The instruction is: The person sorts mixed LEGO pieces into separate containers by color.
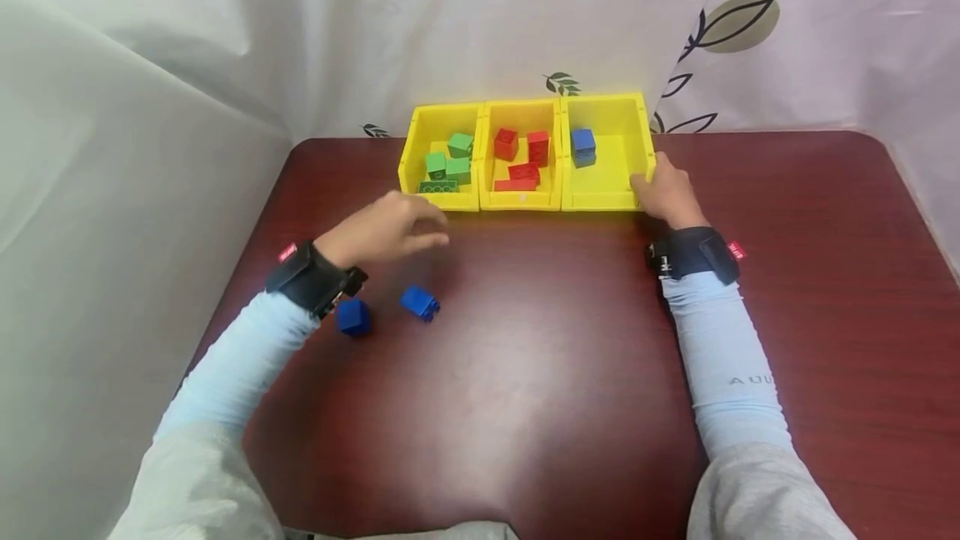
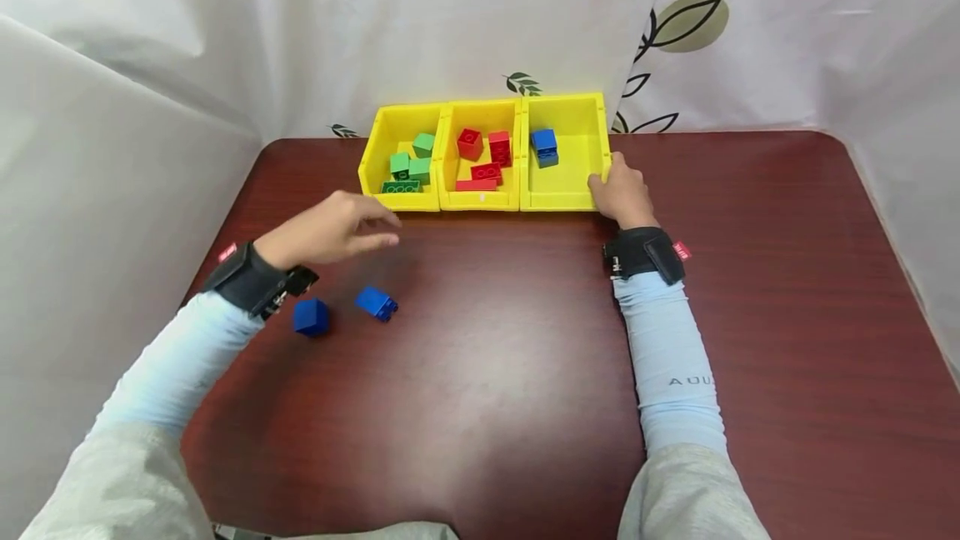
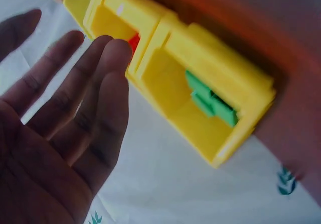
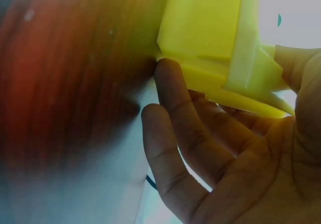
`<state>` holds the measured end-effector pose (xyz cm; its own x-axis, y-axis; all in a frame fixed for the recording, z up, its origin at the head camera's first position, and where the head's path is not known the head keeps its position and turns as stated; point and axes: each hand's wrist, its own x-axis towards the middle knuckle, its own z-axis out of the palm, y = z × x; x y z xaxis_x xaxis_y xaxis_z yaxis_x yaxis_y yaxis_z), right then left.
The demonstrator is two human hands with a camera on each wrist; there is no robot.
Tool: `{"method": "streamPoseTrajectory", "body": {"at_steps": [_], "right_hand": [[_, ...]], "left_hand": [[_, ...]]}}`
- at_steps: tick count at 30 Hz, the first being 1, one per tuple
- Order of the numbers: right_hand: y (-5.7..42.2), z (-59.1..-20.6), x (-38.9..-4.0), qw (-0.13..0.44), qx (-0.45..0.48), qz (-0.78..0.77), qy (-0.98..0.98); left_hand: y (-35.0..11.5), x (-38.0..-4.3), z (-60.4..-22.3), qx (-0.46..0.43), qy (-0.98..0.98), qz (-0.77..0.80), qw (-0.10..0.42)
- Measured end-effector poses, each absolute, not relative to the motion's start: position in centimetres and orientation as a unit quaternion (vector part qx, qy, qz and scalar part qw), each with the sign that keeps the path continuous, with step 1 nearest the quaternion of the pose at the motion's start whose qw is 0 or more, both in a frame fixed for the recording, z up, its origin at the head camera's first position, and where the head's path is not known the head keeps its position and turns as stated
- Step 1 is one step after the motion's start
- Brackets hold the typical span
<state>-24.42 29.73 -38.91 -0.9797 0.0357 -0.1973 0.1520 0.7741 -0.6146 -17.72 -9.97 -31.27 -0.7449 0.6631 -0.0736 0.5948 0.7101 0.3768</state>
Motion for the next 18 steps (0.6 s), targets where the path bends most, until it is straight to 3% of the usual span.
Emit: {"method": "streamPoseTrajectory", "body": {"at_steps": [8, 18], "right_hand": [[29.8, -39.0, -24.5, 0.087, 0.051, -0.334, 0.937], [29.7, -39.1, -24.5, 0.097, 0.059, -0.336, 0.935]], "left_hand": [[-12.0, -13.6, -34.2, 0.353, 0.916, 0.128, 0.139], [-12.1, -12.1, -36.9, 0.353, 0.917, 0.107, 0.15]]}}
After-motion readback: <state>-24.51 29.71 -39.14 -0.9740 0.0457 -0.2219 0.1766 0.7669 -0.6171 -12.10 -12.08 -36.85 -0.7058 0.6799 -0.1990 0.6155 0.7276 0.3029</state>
